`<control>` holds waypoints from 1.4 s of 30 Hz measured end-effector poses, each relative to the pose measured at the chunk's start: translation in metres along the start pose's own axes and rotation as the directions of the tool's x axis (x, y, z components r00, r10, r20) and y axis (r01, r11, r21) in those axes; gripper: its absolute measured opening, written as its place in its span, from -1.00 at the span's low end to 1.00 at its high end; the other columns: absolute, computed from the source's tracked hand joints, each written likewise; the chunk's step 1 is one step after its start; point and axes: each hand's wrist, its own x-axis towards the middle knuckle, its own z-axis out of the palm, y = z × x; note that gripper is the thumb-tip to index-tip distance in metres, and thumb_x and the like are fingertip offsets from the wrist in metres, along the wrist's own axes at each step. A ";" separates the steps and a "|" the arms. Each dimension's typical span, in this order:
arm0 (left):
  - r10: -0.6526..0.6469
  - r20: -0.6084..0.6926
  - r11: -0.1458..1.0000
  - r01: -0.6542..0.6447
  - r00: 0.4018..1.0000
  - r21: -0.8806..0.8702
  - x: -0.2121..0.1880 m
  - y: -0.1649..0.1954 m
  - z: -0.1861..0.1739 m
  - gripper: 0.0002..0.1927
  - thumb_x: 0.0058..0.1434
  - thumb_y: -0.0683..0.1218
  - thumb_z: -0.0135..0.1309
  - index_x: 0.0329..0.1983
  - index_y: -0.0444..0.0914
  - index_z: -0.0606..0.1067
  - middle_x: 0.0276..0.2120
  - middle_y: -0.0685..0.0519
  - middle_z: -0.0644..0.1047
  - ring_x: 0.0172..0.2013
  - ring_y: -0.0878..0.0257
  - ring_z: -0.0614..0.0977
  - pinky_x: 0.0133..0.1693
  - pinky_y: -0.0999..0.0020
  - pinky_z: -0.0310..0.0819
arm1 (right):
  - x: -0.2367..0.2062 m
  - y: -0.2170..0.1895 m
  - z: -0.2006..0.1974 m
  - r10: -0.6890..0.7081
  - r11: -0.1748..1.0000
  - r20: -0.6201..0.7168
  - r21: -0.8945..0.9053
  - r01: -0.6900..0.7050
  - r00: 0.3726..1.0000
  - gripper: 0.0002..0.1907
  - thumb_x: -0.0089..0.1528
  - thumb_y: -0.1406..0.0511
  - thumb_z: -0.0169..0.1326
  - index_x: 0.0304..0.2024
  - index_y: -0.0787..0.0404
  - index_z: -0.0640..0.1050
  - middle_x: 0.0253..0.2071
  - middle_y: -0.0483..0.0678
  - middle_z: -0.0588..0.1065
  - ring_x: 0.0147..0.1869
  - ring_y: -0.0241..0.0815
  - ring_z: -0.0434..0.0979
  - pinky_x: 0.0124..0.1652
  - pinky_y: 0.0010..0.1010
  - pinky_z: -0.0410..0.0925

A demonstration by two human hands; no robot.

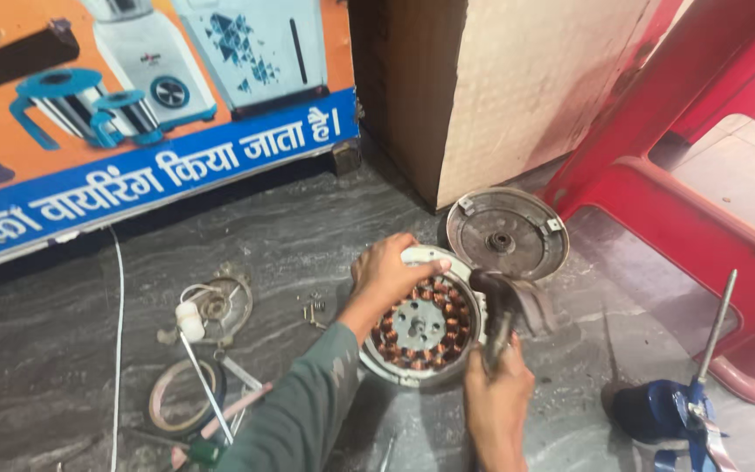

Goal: The person assembles a motor by placing a copper-wound stator into a white circular housing, tapping it into place with a hammer, and then fitting a metal cover over the assembly. The person uses both hands to align and secure the components.

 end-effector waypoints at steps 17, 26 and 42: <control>0.406 -0.414 0.908 -0.307 0.815 0.286 -0.048 0.005 -0.002 -0.29 0.17 0.35 0.06 0.23 -0.17 0.53 0.23 -0.11 0.47 0.27 -0.19 0.32 0.13 -0.22 0.15 | -0.012 0.013 0.004 0.172 0.984 -0.007 0.035 -0.172 0.985 -0.71 0.19 0.36 0.12 -0.03 0.31 0.54 -0.36 0.14 0.59 -0.34 -0.09 0.61 -0.26 -0.20 0.41; 0.103 0.069 0.966 -0.116 0.992 0.231 -0.023 0.029 -0.008 -0.27 -0.03 0.42 0.22 0.07 -0.09 0.50 0.10 0.11 0.49 0.23 0.09 0.36 0.14 -0.33 0.09 | -0.011 -0.003 0.003 0.213 0.973 0.032 0.083 -0.215 0.976 -0.66 0.17 0.36 0.12 0.01 0.27 0.55 -0.42 0.13 0.58 -0.40 -0.04 0.59 -0.29 -0.18 0.41; -0.003 -0.060 0.997 0.008 0.998 0.073 -0.021 0.004 -0.004 -0.26 -0.20 0.40 0.35 -0.01 -0.07 0.56 0.01 0.21 0.56 0.17 0.15 0.41 0.18 -0.10 0.09 | -0.015 -0.014 0.003 0.166 0.986 -0.021 0.032 -0.165 0.986 -0.72 0.22 0.37 0.09 -0.01 0.31 0.52 -0.46 0.14 0.56 -0.44 0.00 0.56 -0.32 -0.15 0.39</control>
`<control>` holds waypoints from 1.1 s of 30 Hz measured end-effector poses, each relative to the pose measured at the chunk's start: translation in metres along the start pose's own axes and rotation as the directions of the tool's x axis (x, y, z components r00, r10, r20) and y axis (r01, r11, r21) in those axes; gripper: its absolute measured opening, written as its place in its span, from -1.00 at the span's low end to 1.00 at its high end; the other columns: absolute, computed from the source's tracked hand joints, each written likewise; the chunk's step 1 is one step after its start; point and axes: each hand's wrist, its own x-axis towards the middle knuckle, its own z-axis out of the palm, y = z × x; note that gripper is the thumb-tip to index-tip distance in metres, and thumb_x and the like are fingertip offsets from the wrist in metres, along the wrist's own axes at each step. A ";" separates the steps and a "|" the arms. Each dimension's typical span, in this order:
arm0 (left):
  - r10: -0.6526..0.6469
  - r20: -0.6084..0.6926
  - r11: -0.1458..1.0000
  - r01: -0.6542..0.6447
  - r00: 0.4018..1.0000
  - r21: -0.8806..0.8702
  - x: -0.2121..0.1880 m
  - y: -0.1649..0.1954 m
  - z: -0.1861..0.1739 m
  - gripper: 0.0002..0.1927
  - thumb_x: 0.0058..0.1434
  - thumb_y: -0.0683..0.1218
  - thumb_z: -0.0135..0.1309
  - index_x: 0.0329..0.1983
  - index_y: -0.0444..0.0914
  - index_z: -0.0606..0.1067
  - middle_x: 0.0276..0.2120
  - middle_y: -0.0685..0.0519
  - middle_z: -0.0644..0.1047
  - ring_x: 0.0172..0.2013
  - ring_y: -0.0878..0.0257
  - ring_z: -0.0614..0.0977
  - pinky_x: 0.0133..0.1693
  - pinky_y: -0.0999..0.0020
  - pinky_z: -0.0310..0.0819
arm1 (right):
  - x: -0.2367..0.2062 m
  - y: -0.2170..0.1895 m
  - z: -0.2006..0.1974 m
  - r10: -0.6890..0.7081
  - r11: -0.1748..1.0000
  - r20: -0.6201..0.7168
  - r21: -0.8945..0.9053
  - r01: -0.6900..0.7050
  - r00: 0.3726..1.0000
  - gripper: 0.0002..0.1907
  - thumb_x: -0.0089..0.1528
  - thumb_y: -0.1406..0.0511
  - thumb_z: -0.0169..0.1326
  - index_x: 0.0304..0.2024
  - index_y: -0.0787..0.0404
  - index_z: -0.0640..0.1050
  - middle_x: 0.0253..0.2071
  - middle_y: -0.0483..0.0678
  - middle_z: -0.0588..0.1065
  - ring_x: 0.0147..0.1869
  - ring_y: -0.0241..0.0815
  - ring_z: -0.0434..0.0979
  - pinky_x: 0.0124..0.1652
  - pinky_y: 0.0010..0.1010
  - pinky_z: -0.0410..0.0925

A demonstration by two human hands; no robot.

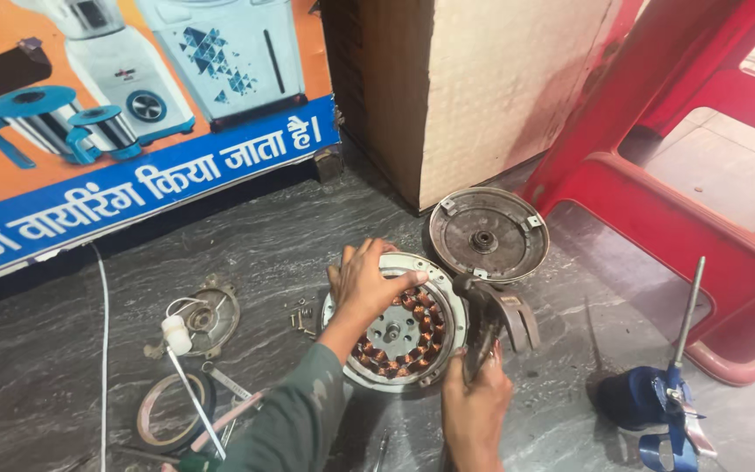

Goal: The person assembles a motor by placing a copper-wound stator into a white circular housing, tapping it into place with a hammer, and then fitting a metal cover over the assembly. The person uses both hands to align and secure the components.

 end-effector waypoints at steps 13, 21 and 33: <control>-0.494 -0.346 0.869 0.468 0.798 -0.162 -0.044 0.010 0.023 -0.23 0.06 0.41 0.22 0.10 -0.21 0.44 0.13 -0.01 0.45 0.22 -0.04 0.32 0.18 -0.20 0.03 | 0.008 0.019 -0.009 -0.016 1.000 -0.032 -0.005 0.016 0.999 -0.77 0.21 0.36 0.12 -0.11 0.35 0.50 -0.48 0.15 0.54 -0.44 0.03 0.53 -0.31 -0.12 0.38; 0.243 -0.138 0.967 -0.229 0.960 0.114 0.001 0.020 0.002 -0.36 0.22 0.27 0.14 0.19 -0.20 0.40 0.12 -0.10 0.47 0.13 -0.08 0.46 0.14 -0.19 0.20 | 0.015 0.037 -0.004 0.087 0.996 -0.043 0.003 -0.087 0.995 -0.69 0.17 0.35 0.14 -0.05 0.33 0.52 -0.33 0.17 0.59 -0.27 0.05 0.61 -0.18 -0.11 0.39; 0.142 0.023 0.848 -0.134 0.990 0.513 0.004 0.025 -0.017 -0.19 0.18 0.45 0.10 0.00 -0.38 0.47 -0.03 -0.22 0.54 0.08 -0.17 0.50 0.06 -0.11 0.36 | 0.019 0.076 0.017 -0.053 0.997 -0.086 0.044 0.057 0.995 -0.55 0.21 0.30 0.18 0.10 0.38 0.49 -0.10 0.27 0.59 -0.04 0.16 0.61 -0.06 -0.09 0.40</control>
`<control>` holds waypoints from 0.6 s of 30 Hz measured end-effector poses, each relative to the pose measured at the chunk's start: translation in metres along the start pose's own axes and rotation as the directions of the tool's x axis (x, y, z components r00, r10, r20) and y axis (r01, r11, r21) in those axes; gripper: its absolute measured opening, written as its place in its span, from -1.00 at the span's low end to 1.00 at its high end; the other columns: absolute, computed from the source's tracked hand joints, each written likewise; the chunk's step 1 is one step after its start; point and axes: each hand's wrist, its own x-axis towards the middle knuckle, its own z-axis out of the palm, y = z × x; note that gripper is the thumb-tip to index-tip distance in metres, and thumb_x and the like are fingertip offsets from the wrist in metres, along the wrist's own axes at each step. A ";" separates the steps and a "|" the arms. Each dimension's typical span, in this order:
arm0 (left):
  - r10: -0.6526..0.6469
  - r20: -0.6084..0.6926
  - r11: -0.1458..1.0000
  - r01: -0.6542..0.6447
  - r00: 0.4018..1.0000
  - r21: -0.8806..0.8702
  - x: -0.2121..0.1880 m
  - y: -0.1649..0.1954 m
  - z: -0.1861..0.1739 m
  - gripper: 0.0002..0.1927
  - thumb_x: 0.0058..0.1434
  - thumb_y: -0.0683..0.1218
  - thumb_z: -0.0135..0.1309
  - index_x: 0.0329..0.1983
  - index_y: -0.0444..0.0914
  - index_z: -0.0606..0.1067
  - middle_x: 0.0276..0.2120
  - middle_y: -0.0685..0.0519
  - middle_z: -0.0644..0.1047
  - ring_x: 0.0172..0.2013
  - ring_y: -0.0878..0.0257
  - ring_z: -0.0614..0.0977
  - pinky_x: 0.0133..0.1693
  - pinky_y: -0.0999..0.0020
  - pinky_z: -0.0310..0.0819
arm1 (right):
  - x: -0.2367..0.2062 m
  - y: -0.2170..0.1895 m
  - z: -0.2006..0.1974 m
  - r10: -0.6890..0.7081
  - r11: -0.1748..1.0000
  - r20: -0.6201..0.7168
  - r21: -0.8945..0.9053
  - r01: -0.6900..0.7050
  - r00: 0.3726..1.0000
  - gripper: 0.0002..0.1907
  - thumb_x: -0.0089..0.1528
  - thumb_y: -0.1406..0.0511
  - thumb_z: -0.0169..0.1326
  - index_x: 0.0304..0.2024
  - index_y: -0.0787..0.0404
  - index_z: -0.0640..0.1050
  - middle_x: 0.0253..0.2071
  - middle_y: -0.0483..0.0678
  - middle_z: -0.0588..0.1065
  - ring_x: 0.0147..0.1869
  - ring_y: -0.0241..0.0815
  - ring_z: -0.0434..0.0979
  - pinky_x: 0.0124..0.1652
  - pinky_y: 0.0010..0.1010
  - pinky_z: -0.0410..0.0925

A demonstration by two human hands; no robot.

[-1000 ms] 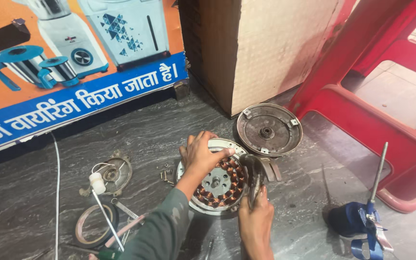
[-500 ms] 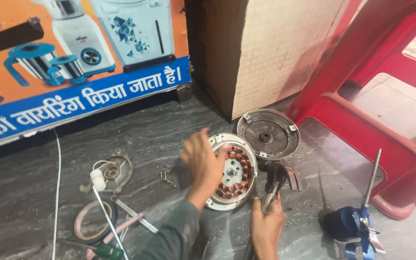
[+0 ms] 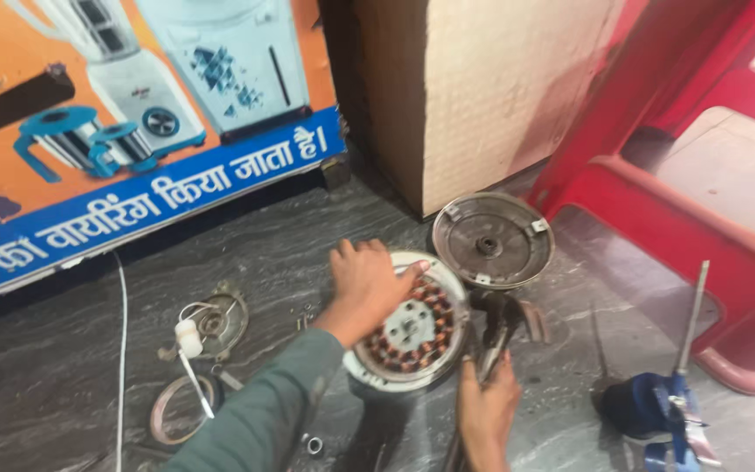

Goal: The person assembles a motor by placing a copper-wound stator into a white circular housing, tapping it into place with a hammer, and then fitting a metal cover over the assembly. The person uses both hands to align and secure the components.

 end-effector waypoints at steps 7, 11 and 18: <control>0.251 0.014 0.947 -0.243 0.968 -0.208 0.004 -0.002 -0.004 -0.07 -0.12 0.46 0.23 0.04 -0.34 0.44 -0.07 -0.22 0.55 -0.04 -0.18 0.57 -0.05 -0.09 0.44 | -0.002 -0.019 -0.003 0.131 0.988 0.064 0.077 -0.136 0.989 -0.62 0.14 0.32 0.16 0.02 0.28 0.55 -0.22 0.18 0.65 -0.15 0.08 0.69 -0.13 -0.15 0.44; 0.256 -0.023 0.952 -0.257 0.966 -0.165 -0.003 -0.001 0.009 -0.20 0.01 0.43 0.23 -0.03 -0.32 0.47 -0.10 -0.19 0.55 -0.04 -0.17 0.58 -0.07 -0.08 0.45 | -0.006 -0.046 -0.004 0.174 0.980 0.108 0.080 -0.183 0.979 -0.66 0.16 0.33 0.13 -0.01 0.29 0.56 -0.27 0.15 0.67 -0.20 0.07 0.72 -0.16 -0.16 0.46; 0.105 -0.080 0.920 -0.127 0.991 -0.370 -0.012 -0.004 0.010 -0.34 -0.05 0.40 0.24 -0.18 -0.22 0.56 -0.22 -0.07 0.62 -0.07 -0.04 0.62 -0.09 -0.02 0.46 | -0.014 -0.063 -0.008 0.114 0.990 0.132 0.069 -0.124 0.985 -0.64 0.16 0.34 0.12 0.02 0.26 0.54 -0.33 0.16 0.64 -0.25 0.08 0.68 -0.21 -0.17 0.44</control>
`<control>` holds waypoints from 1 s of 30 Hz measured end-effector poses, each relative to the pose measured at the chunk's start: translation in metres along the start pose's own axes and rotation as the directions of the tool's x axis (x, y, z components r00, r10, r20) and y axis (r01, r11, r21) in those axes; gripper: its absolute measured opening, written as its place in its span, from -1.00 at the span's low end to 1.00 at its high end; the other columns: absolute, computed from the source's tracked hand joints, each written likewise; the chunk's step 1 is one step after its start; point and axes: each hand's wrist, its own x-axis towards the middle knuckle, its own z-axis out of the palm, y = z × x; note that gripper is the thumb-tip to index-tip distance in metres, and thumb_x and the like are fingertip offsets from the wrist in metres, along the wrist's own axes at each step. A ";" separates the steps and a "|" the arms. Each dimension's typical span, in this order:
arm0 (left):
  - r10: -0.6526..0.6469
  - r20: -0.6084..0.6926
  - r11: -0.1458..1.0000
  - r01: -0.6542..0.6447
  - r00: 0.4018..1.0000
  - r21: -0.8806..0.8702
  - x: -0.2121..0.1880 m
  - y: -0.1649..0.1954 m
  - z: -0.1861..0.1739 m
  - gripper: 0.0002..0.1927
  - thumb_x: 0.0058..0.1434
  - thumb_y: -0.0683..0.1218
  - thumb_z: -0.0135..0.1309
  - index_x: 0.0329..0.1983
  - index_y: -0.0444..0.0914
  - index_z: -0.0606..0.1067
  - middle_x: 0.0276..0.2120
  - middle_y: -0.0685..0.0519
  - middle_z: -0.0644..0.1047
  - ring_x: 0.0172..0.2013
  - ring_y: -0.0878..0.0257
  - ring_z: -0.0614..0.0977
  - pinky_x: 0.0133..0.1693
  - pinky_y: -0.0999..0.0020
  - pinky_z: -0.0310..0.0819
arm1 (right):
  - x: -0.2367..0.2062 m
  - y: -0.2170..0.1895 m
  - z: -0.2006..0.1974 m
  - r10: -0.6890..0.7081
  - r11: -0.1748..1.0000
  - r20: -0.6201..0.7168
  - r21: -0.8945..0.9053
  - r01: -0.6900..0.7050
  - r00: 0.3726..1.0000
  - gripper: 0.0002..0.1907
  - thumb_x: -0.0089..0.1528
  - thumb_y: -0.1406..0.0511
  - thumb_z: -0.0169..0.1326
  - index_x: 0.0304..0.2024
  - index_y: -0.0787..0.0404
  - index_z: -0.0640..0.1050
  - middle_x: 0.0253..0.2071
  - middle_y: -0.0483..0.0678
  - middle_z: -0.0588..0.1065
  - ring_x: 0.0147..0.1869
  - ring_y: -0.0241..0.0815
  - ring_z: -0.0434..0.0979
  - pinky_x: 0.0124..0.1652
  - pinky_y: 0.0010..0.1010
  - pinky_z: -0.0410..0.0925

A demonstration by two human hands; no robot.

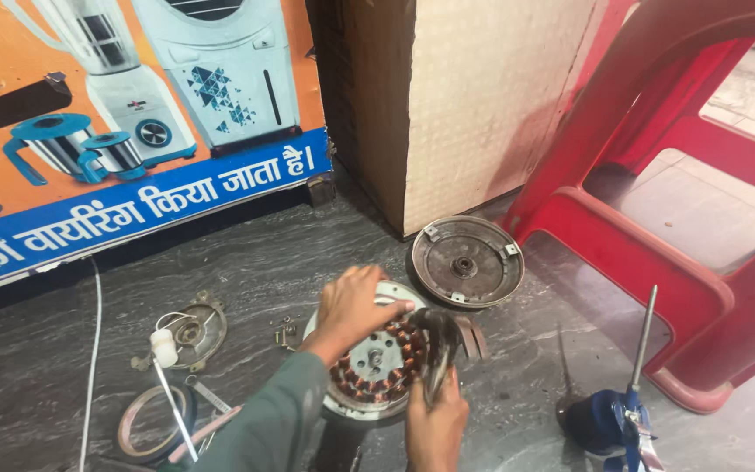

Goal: The person assembles a motor by placing a copper-wound stator into a white circular housing, tapping it into place with a hammer, and then fitting a metal cover over the assembly. The person uses both hands to align and secure the components.

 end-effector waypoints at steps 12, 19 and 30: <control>-0.222 -0.032 0.968 0.216 0.975 -0.129 -0.015 -0.026 -0.013 -0.23 -0.04 0.47 0.18 -0.09 -0.25 0.56 -0.21 -0.12 0.64 -0.14 -0.07 0.68 -0.12 -0.01 0.50 | -0.007 0.003 0.017 -0.058 0.997 -0.014 -0.056 0.057 0.998 -0.62 0.15 0.36 0.10 0.04 0.28 0.51 -0.37 0.20 0.63 -0.27 0.09 0.72 -0.23 -0.12 0.47; -0.208 -0.058 0.974 0.202 0.976 -0.107 -0.013 -0.024 -0.006 -0.25 -0.03 0.47 0.19 -0.15 -0.26 0.56 -0.21 -0.12 0.64 -0.11 -0.07 0.66 -0.11 -0.01 0.48 | 0.002 0.004 0.013 -0.086 0.991 0.044 -0.098 0.090 0.995 -0.63 0.13 0.39 0.10 0.01 0.30 0.52 -0.42 0.21 0.61 -0.34 0.08 0.71 -0.25 -0.14 0.47; -0.157 -0.124 0.985 0.147 0.980 -0.090 -0.013 -0.028 0.002 -0.26 0.01 0.45 0.18 -0.10 -0.26 0.55 -0.17 -0.16 0.61 -0.06 -0.10 0.62 -0.07 -0.04 0.44 | 0.015 0.003 0.003 0.004 0.991 -0.007 -0.131 -0.005 1.000 -0.67 0.17 0.34 0.13 -0.02 0.31 0.53 -0.38 0.16 0.61 -0.33 0.05 0.67 -0.24 -0.16 0.47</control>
